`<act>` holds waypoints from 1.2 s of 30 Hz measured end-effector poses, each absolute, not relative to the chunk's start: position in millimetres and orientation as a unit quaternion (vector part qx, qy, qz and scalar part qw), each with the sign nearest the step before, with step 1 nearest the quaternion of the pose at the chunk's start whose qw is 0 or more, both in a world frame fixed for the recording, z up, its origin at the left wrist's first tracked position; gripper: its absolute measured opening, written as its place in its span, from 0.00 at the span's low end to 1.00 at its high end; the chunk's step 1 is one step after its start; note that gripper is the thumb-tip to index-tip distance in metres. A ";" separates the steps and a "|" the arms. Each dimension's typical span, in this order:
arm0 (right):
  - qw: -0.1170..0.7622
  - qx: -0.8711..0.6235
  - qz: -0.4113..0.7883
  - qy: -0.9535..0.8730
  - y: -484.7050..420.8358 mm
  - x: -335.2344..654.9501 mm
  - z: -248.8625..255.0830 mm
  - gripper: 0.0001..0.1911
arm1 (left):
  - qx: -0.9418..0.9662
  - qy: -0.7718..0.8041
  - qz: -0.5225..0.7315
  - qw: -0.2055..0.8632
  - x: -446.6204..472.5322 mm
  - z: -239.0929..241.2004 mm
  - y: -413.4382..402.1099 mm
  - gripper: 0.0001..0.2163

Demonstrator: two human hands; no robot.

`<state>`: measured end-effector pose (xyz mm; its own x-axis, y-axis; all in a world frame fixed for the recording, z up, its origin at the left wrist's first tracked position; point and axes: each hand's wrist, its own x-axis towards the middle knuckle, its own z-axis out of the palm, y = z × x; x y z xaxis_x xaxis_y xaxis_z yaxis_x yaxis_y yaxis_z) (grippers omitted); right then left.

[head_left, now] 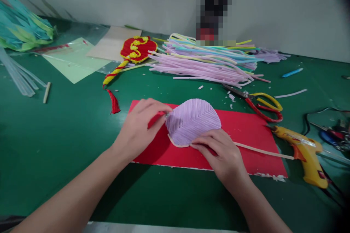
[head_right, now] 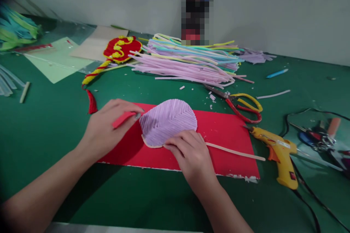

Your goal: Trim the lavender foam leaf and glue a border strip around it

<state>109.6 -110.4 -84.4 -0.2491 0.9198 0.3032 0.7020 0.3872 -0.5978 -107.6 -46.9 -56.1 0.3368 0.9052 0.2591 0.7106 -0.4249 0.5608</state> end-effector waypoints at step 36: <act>0.308 -0.533 0.169 -0.769 -110.9 108.8 -83.1 0.05 | 0.103 0.414 0.581 0.693 -135.8 -62.5 -14.3 0.14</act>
<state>108.8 -110.9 -83.1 -0.2413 0.9248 0.2943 0.7161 0.3743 -0.5892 -135.8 -14.3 -62.5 -0.0177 0.8912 -0.4532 -0.7203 0.3030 0.6239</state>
